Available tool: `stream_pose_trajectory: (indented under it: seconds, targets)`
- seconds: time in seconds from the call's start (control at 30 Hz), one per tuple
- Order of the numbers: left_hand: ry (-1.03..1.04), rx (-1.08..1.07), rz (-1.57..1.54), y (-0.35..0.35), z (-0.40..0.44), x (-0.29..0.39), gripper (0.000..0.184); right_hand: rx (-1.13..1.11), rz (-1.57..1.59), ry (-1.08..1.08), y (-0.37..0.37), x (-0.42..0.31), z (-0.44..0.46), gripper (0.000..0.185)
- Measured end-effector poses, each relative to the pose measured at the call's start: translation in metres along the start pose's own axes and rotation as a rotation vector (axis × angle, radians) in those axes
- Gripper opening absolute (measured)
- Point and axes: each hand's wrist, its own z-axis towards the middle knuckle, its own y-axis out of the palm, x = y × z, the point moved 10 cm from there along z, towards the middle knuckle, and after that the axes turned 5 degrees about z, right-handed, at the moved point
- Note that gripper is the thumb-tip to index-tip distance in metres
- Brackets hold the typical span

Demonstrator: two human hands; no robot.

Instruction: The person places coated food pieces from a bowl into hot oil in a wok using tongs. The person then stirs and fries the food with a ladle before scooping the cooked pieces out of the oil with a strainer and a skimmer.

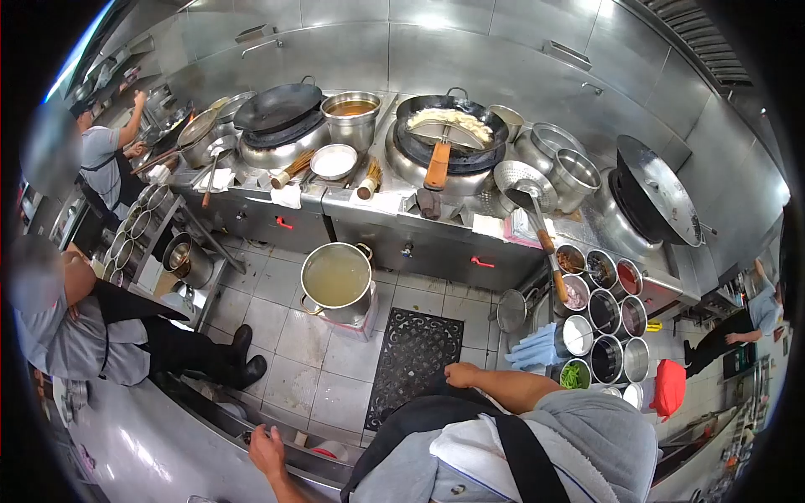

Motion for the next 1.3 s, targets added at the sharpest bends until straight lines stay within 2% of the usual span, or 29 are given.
stream_pose_trajectory:
  seconds: [0.17,0.27,0.37,0.4,0.47,0.5,0.6,0.63,0.73,0.8,0.93,1.0,1.13,1.3]
  targets:
    - [0.027,0.000,0.014,-0.002,-0.002,0.003,0.032,0.054,0.275,0.227,-0.002,0.014,-0.003,0.036]
    - [0.075,0.013,0.037,0.003,0.000,0.005,0.033,0.045,0.334,0.180,0.021,0.020,-0.006,0.032]
    - [0.091,-0.010,0.078,0.010,0.000,0.008,0.037,0.106,0.197,-0.119,0.081,0.054,0.025,0.028]
    - [0.093,-0.033,0.109,0.008,-0.001,0.004,0.039,0.117,0.172,-0.081,0.083,0.062,0.021,0.028]
    - [0.085,-0.215,0.191,0.016,0.000,0.007,0.044,0.145,0.119,-0.006,0.084,0.073,0.018,0.027]
    - [0.082,-0.311,0.229,0.020,0.000,0.011,0.047,0.061,0.242,0.203,0.074,0.073,-0.007,0.026]
    - [0.154,-0.473,0.233,0.043,-0.002,0.013,0.054,-0.128,0.169,0.341,0.079,0.084,-0.016,0.027]
    - [0.156,-0.499,0.178,0.056,0.000,0.012,0.056,-0.040,0.262,0.314,0.074,0.081,-0.021,0.027]
    - [0.171,-0.614,0.071,0.094,0.003,0.022,0.059,0.053,0.266,0.258,0.063,0.067,-0.038,0.030]
    - [0.169,-0.751,0.068,0.115,-0.005,0.026,0.060,0.010,0.224,0.211,0.070,0.064,-0.037,0.031]
    - [0.161,-0.767,-0.007,0.120,-0.003,0.019,0.059,0.007,0.101,0.110,0.091,0.081,-0.031,0.033]
    - [0.142,-0.717,-0.044,0.112,-0.001,0.021,0.058,0.079,0.065,-0.100,0.100,0.087,-0.021,0.027]
    - [0.115,-0.718,-0.040,0.096,-0.005,0.027,0.057,0.087,0.056,-0.090,0.103,0.095,-0.022,0.027]
    - [0.110,-0.701,-0.061,0.097,-0.003,0.026,0.054,0.089,0.222,0.099,0.074,0.074,-0.049,0.029]
